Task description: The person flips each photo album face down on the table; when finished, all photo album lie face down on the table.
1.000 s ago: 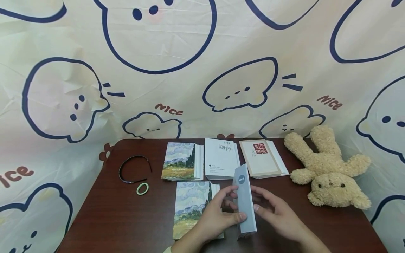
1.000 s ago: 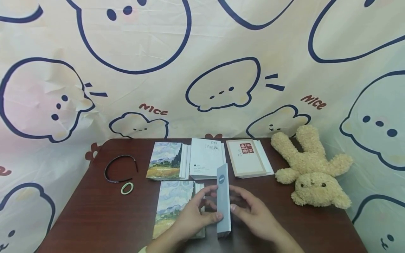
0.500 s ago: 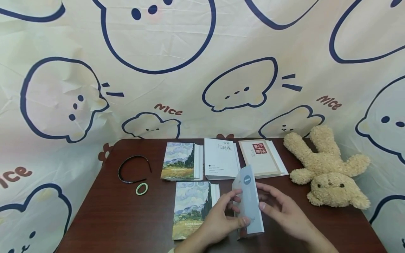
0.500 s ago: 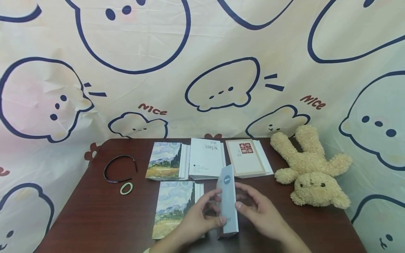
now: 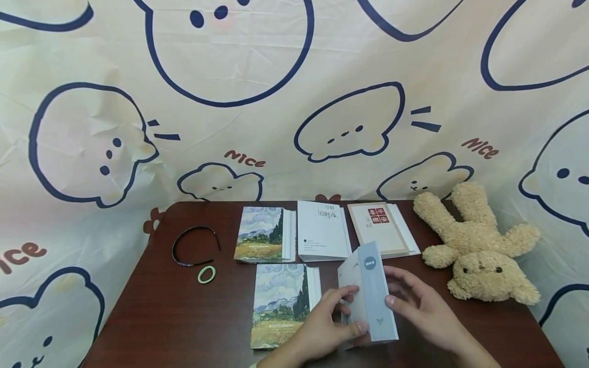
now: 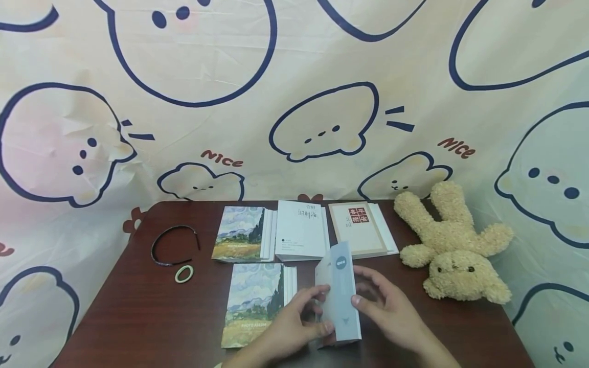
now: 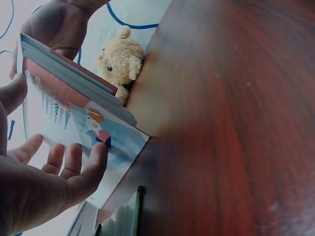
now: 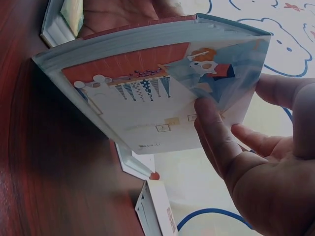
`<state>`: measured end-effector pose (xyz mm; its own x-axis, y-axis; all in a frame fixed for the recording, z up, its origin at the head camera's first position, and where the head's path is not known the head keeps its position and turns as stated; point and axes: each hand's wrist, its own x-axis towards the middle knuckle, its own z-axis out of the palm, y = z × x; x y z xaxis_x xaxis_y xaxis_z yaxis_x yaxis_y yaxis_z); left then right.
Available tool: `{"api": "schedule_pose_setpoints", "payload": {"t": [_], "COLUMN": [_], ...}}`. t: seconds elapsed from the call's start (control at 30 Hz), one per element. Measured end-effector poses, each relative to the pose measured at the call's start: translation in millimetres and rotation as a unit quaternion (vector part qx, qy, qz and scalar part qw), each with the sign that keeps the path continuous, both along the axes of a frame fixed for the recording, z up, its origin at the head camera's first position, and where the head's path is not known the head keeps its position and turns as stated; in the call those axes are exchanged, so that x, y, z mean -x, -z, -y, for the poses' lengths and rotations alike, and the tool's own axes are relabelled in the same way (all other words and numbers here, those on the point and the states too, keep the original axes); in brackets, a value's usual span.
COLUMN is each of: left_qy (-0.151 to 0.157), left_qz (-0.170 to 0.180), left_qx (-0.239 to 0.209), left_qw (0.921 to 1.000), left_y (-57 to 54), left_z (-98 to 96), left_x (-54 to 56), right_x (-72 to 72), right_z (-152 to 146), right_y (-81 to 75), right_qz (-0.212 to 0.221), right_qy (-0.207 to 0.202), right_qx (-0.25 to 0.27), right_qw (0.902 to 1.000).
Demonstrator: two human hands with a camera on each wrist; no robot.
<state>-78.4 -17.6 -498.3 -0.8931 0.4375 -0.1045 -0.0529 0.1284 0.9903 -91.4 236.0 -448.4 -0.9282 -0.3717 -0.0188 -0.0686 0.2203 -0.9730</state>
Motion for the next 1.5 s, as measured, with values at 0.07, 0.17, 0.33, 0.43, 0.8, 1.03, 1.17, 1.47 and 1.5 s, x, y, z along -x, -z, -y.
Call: {"api": "schedule_pose_setpoints", "payload": {"t": [0.07,0.17,0.33,0.43,0.8,1.03,1.17,1.47,1.5], "left_qy": [0.002,0.004,0.001,0.003,0.006,0.008,0.009,0.031,0.033], "left_qz": [-0.001,-0.002,-0.011,-0.003,0.015,0.023,0.033,0.060,0.065], "left_qx": [0.015,0.030,0.038,0.043,0.072,0.083,0.086,0.070,0.066], "left_qw": [0.9999,0.9995,0.9992,0.9991,0.9972,0.9963,0.9957,0.9952,0.9952], "left_y": [1.1,2.2,2.6,2.7,4.5,3.9,4.6,9.8,10.2], "left_z": [0.0,0.6,2.6,3.5,4.0,3.4,2.2,4.2,4.5], "left_x": [-0.9,-2.9,-6.0,-6.3,-7.8,-8.2,-8.4,-7.5,-7.5], "right_x": [-0.5,-0.9,-0.6,-0.4,-2.4,-2.2,-2.8,-1.5,-1.3], "right_z": [-1.8,-4.6,-10.8,-15.5,-35.8,-46.0,-51.1,-53.3,-53.5], "right_y": [0.5,1.2,2.8,5.2,14.5,23.9,30.9,41.2,42.4], "right_qz": [0.002,0.006,0.017,0.015,0.071,0.084,0.087,0.113,0.112], "right_qy": [0.001,0.001,0.002,0.005,0.048,0.079,0.098,0.125,0.123], "right_qx": [0.000,0.005,0.019,0.018,-0.002,-0.027,-0.043,-0.133,-0.144], "right_qw": [1.0000,1.0000,0.9997,0.9997,0.9963,0.9930,0.9905,0.9766,0.9755]}}
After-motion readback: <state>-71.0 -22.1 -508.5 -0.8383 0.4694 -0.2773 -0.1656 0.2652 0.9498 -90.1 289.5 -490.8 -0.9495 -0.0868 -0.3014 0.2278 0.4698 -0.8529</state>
